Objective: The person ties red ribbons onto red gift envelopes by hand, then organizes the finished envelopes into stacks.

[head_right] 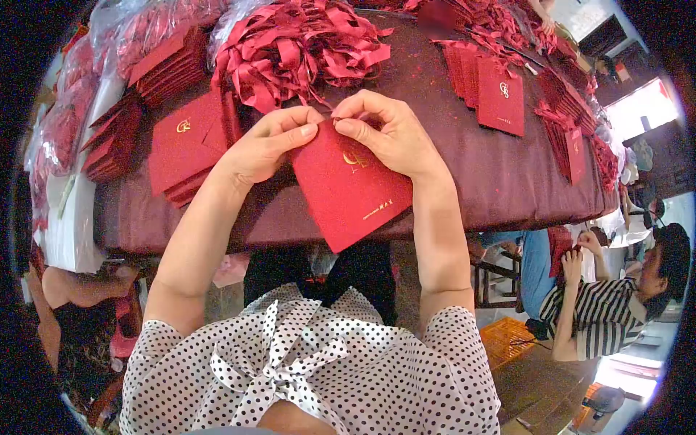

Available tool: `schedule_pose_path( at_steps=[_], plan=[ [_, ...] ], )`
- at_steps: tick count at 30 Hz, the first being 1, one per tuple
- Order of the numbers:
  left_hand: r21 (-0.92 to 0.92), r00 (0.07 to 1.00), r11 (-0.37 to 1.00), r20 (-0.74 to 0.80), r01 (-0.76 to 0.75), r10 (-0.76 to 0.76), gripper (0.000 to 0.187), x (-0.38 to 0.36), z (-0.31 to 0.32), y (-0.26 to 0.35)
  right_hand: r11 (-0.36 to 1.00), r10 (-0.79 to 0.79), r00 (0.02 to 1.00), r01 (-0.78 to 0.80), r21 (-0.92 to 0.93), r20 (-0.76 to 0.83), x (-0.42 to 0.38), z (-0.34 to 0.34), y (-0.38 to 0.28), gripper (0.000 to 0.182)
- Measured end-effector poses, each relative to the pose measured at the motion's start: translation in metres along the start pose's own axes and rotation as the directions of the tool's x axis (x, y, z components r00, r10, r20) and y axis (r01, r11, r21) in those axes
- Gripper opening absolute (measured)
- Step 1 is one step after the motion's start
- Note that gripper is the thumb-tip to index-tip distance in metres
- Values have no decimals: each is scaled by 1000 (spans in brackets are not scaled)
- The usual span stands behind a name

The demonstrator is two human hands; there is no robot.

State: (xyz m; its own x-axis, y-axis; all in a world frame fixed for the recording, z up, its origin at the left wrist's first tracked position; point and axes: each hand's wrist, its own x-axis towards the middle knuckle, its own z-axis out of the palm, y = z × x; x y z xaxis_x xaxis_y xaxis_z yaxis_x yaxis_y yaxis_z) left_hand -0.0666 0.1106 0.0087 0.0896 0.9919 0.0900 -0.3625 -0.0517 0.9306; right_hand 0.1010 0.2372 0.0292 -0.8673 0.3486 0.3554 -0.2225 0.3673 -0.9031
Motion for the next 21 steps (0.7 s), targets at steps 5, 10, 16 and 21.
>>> schedule_pose_path(
  at_steps=[5, 10, 16, 21],
  plan=[
    [-72, 1000, 997, 19, 1, 0, 13, 2, -2, 0, 1000, -6, 1000, 5, -4, -18, -1, -3, 1, 11],
    [-53, 998, 998, 68, 17, -13, 14, 3, -7, -7, 999, -16, 999, 15, -48, -30, -2, -1, 0, 12],
    [121, 998, 991, -7, -57, 58, 19, 2, 0, -8, 948, -62, 998, 49, -314, -32, -1, 0, -7, 12],
    [29, 994, 998, 93, -54, 51, 19, -1, 1, -4, 959, -53, 998, 48, -281, -13, -2, 3, -12, 11]
  ],
)
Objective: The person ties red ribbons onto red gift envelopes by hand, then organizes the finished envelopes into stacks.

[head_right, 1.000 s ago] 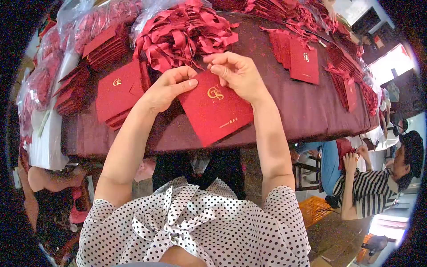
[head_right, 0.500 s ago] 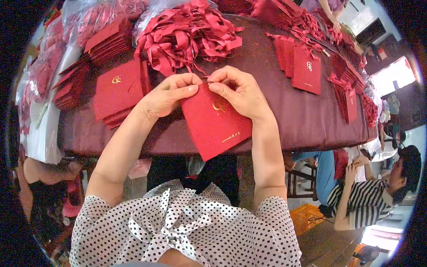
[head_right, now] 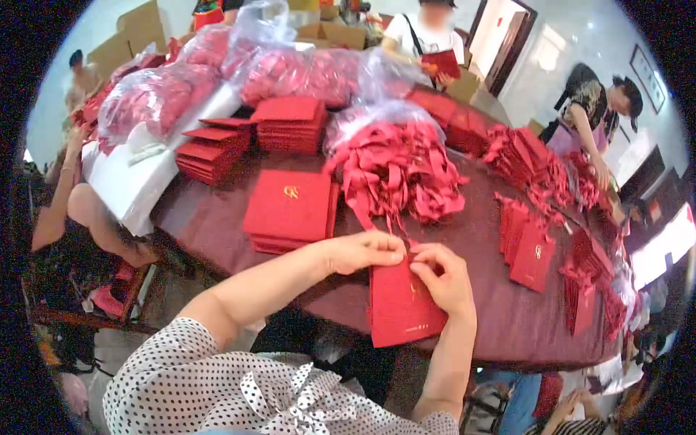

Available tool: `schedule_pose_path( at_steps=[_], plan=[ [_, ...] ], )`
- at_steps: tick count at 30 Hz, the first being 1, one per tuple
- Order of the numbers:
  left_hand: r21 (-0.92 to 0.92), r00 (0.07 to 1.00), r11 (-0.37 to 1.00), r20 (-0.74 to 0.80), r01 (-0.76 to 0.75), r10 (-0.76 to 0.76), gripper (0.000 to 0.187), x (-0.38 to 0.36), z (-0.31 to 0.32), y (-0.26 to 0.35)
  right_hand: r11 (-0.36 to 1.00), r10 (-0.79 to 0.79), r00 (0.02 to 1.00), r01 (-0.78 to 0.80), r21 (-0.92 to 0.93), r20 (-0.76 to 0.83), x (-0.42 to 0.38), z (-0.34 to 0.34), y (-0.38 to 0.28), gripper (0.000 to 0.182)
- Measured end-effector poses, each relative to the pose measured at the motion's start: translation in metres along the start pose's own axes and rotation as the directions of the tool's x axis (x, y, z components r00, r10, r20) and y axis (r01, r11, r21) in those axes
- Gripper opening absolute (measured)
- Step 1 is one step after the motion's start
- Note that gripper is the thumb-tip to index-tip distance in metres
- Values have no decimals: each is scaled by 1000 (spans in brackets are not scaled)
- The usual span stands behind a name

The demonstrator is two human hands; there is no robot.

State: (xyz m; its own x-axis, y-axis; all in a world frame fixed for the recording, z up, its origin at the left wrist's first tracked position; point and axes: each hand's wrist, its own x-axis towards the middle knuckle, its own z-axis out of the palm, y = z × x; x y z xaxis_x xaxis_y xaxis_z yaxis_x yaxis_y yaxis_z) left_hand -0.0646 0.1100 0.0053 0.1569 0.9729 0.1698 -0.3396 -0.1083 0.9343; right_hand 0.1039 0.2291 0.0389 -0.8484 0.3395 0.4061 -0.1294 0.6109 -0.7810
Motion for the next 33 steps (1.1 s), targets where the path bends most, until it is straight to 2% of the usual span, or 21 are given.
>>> schedule_pose_path(
  at_steps=[2, 4, 6, 9, 10, 13, 16, 18, 19, 21, 22, 23, 25, 28, 31, 33],
  plan=[
    [14, 1000, 1000, 7, 14, -14, 20, 0, 0, -1, 978, 154, 987, -158, 137, 44, -4, 0, 0, 12],
    [44, 998, 998, 41, 35, -36, 26, 0, 0, 0, 986, 119, 993, -120, 112, 17, -4, 0, 4, 12],
    [47, 999, 998, -43, 34, -32, 27, -1, 3, 2, 994, 62, 998, -59, 89, -30, -3, 1, 3, 12],
    [47, 998, 998, -45, 36, -34, 18, 0, 0, -1, 996, 71, 994, -66, 63, -82, -4, 2, 3, 12],
    [88, 997, 996, -75, 23, -17, 12, 1, 1, -1, 1000, 3, 992, -6, -26, -126, -3, 1, -1, 12],
    [32, 998, 999, -62, 28, -26, 9, 0, 2, 0, 997, -49, 994, 44, -56, -100, -4, -1, -2, 13],
    [1, 998, 1000, -56, 11, -11, 9, 1, -1, 0, 1000, -4, 993, 5, 7, -121, -5, 1, -5, 13],
    [-19, 995, 999, -94, -27, 25, 9, 4, -7, -7, 978, -146, 965, 108, -177, -218, -3, 3, -11, 11],
    [-18, 979, 1000, -203, -18, 14, 8, 4, -3, -4, 912, -316, 915, 220, -346, -250, 1, 2, -6, 10],
    [164, 917, 986, -391, -12, 76, 8, 9, -7, -13, 998, -57, 962, 49, -39, -268, -5, 3, 1, 10],
    [201, 909, 979, -401, -34, 113, 10, 9, -6, -14, 988, -104, 963, 70, -140, -250, -3, 3, 3, 11],
    [165, 914, 985, -391, -45, 107, 11, 10, -9, -17, 994, -97, 966, 81, -75, -240, -3, 7, -4, 10],
    [150, 914, 985, -381, -88, 140, 11, 11, -9, -17, 972, -173, 960, 130, -197, -218, -2, 9, -1, 9],
    [90, 920, 995, -385, -42, 74, 13, 12, -13, -17, 969, -155, 959, 101, -226, -236, -5, 14, -2, 9],
    [88, 921, 996, -385, -25, 58, 13, 11, -8, -14, 990, -56, 968, 22, -138, -244, -6, 18, 0, 8],
    [186, 917, 982, -388, -20, 92, 14, 11, -5, -13, 993, -2, 967, -27, -112, -253, -5, 22, 0, 8]
  ],
)
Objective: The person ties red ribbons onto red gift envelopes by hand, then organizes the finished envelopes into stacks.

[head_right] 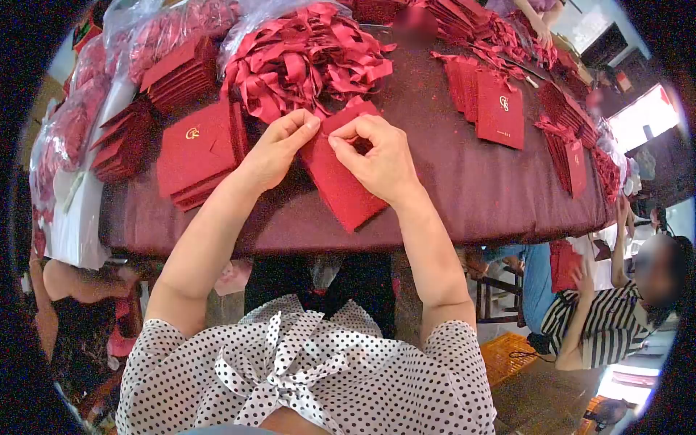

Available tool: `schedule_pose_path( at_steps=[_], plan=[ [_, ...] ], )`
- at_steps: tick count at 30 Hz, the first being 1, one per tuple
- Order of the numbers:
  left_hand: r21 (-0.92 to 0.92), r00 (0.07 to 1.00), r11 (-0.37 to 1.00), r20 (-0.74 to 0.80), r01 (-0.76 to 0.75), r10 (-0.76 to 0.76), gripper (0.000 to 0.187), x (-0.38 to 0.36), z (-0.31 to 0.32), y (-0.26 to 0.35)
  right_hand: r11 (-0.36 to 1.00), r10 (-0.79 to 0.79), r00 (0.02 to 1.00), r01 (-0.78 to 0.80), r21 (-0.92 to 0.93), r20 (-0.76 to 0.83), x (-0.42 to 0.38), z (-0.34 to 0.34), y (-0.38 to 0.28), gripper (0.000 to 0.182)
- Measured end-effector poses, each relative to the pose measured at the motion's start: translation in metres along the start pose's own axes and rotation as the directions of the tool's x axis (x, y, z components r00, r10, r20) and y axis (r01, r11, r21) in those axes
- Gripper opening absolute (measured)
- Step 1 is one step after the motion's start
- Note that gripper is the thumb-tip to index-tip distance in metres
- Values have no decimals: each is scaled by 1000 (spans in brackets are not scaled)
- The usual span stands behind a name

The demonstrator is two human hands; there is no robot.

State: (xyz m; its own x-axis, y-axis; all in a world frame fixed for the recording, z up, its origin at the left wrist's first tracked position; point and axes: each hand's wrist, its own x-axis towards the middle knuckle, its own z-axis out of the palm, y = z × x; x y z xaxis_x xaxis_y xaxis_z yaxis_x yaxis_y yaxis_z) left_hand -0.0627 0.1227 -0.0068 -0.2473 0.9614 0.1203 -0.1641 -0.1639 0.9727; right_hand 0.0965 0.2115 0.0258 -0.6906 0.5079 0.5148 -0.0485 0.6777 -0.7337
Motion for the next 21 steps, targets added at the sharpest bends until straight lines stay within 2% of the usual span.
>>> schedule_pose_path(
  at_steps=[2, 4, 6, 7, 9, 10, 11, 12, 14, 15, 16, 18, 19, 20, 21],
  plan=[
    [29, 999, 999, 10, -35, 35, 14, -1, 2, 1, 997, -52, 998, 50, -64, -31, 0, 4, 0, 8],
    [57, 997, 995, 19, -78, 77, 15, -1, 2, 0, 995, -24, 999, 20, -102, -38, -1, 7, -2, 8],
    [192, 987, 968, 21, -162, 161, 15, 1, 0, -4, 990, -5, 999, -2, -141, -49, 0, 9, -5, 8],
    [191, 987, 968, 18, -162, 161, 15, 1, -1, -5, 981, -39, 998, 29, -192, -46, -1, 10, -6, 8],
    [429, 968, 870, 44, -242, 247, 14, 2, -3, -5, 969, -72, 997, 61, -240, -39, 1, 12, -11, 7],
    [429, 968, 870, 42, -242, 248, 14, 2, -3, -4, 893, -146, 989, 143, -426, 26, 3, 12, -15, 6],
    [532, 944, 792, 43, -299, 327, 14, 1, -2, -3, 776, -206, 973, 229, -588, 107, 6, 11, -21, 6],
    [628, 914, 698, 52, -344, 403, 14, 0, -1, -1, 775, -209, 972, 234, -587, 111, 11, 12, -29, 6],
    [597, 907, 720, 32, -354, 420, 12, -1, -1, 0, 447, -269, 891, 451, -772, 365, 20, 12, -48, 9],
    [564, 900, 739, 17, -368, 435, 9, -1, -1, 2, 442, -262, 883, 469, -764, 390, 26, 9, -50, 13],
    [531, 916, 773, 16, -347, 400, 10, -1, -2, 4, 440, -264, 885, 465, -768, 384, 30, 5, -48, 13],
    [497, 931, 811, -19, -307, 364, 12, -2, -1, 8, 748, -149, 915, 352, -562, 374, 39, -2, -40, 16],
    [461, 945, 848, -59, -261, 323, 13, -3, 0, 9, 885, 12, 930, 161, -436, 367, 45, -6, -32, 22],
    [456, 942, 848, -60, -269, 331, 13, -3, 0, 11, 881, 9, 929, 168, -443, 369, 44, -8, -29, 22],
    [496, 930, 810, -12, -314, 367, 13, -4, 1, 13, 950, 51, 946, 53, -307, 321, 41, -9, -26, 25]
  ],
)
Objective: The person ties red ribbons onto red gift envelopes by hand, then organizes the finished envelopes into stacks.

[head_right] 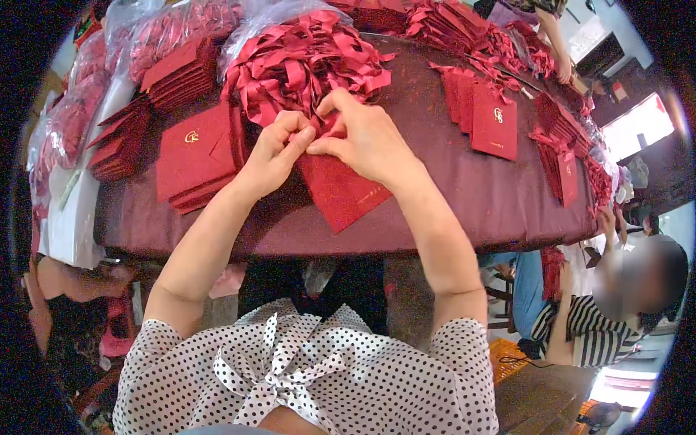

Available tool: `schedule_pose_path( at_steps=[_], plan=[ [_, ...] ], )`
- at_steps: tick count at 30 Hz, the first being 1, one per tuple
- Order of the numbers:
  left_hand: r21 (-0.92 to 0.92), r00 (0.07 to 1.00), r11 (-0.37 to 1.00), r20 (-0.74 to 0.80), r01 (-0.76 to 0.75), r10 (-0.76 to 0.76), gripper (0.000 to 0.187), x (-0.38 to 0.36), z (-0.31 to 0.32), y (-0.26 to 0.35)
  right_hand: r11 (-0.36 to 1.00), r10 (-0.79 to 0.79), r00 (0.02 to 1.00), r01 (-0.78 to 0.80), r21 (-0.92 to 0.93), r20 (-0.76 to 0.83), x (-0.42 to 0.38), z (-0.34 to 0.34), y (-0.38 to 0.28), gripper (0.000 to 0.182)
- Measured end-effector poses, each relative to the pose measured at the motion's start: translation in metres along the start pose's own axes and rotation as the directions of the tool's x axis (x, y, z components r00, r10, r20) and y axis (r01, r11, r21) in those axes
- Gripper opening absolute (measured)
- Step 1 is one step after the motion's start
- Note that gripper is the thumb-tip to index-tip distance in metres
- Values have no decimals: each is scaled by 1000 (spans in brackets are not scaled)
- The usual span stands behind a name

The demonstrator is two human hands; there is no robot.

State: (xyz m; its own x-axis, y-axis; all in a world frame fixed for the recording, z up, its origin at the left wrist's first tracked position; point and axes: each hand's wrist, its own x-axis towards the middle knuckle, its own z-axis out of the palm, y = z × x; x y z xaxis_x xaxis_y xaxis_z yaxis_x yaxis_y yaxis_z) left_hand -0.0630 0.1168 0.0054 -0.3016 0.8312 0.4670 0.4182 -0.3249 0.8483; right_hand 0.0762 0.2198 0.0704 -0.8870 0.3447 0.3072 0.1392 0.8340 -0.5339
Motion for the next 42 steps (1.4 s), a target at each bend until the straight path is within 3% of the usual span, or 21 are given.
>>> schedule_pose_path(
  at_steps=[1, 2, 4, 5, 6, 7, 8, 9, 12, 16, 18, 20, 21, 26, 29, 30, 32, 36, 37, 40, 42],
  plan=[
    [44, 998, 998, 24, -55, 54, 13, 0, -1, 2, 981, 61, 998, -56, 183, -24, -3, 2, 4, 28],
    [39, 996, 996, 42, -81, 79, 13, 0, -4, 2, 981, -29, 997, 42, 190, -68, -8, 8, 9, 29],
    [-44, 992, 995, 82, -94, 98, 14, 2, -10, 7, 987, -65, 983, 88, 131, -169, -23, 2, -8, 26],
    [-125, 985, 987, 126, -103, 119, 15, 3, -12, 11, 994, 3, 980, 20, 110, -200, -32, 2, -14, 24],
    [-162, 988, 987, 147, -20, 44, 15, 3, -11, 18, 998, -36, 965, 47, 37, -259, -40, 4, -16, 25],
    [-84, 971, 993, 217, -86, 102, 14, 4, -14, 22, 997, -77, 948, 68, -39, -310, -46, 7, -17, 26],
    [-14, 946, 988, 289, -153, 150, 14, 3, -17, 24, 998, -68, 950, 68, -10, -305, -51, 11, -18, 25],
    [-118, 926, 988, 354, -97, 133, 11, 2, -20, 24, 994, -105, 949, 96, -46, -296, -53, 12, -22, 24],
    [-59, 862, 991, 489, -123, 136, 13, 3, -33, 33, 972, -198, 949, 158, -172, -244, -55, 12, -33, 23],
    [-83, 844, 971, 482, -222, 234, 17, 3, -31, 28, 962, -248, 951, 220, -162, -183, -56, 3, -46, 32],
    [5, 894, 944, 323, -329, 310, 19, 6, -36, 28, 971, -109, 987, 80, -225, -122, -61, -8, -52, 31],
    [-106, 939, 947, 136, -303, 316, 16, 11, -50, 23, 979, -133, 977, 104, -175, -166, -65, -15, -48, 33],
    [-334, 990, 938, 73, -88, 119, 14, 9, -45, 27, 981, -131, 977, 104, -166, -167, -67, -17, -50, 33],
    [-510, 962, 847, 272, 151, -8, 12, 2, -17, 13, 959, -226, 963, 192, -209, -150, -64, -15, -59, 34],
    [-556, 873, 738, 480, 382, -90, 12, -1, -22, 15, 957, -214, 964, 174, -231, -160, -67, -19, -62, 33],
    [-559, 872, 737, 482, 379, -83, 12, -1, -22, 19, 956, -212, 964, 171, -237, -161, -67, -21, -62, 33],
    [-724, 873, 574, 487, 384, 31, 13, -2, -23, 26, 958, -186, 970, 144, -249, -157, -69, -24, -61, 34],
    [-924, 980, 336, 142, 183, -141, 11, 9, -31, 8, 950, -197, 962, 140, -280, -187, -71, -25, -57, 34],
    [-922, 979, 337, 148, 188, -141, 11, 9, -30, 9, 947, -208, 956, 145, -286, -206, -71, -24, -54, 35],
    [-738, 921, 551, 305, 389, -242, 11, 4, -29, 20, 949, -220, 950, 156, -273, -222, -72, -24, -52, 36],
    [-682, 909, 601, 294, 417, -297, 12, 3, -18, 17, 954, -221, 951, 163, -253, -218, -71, -24, -52, 36]
  ],
)
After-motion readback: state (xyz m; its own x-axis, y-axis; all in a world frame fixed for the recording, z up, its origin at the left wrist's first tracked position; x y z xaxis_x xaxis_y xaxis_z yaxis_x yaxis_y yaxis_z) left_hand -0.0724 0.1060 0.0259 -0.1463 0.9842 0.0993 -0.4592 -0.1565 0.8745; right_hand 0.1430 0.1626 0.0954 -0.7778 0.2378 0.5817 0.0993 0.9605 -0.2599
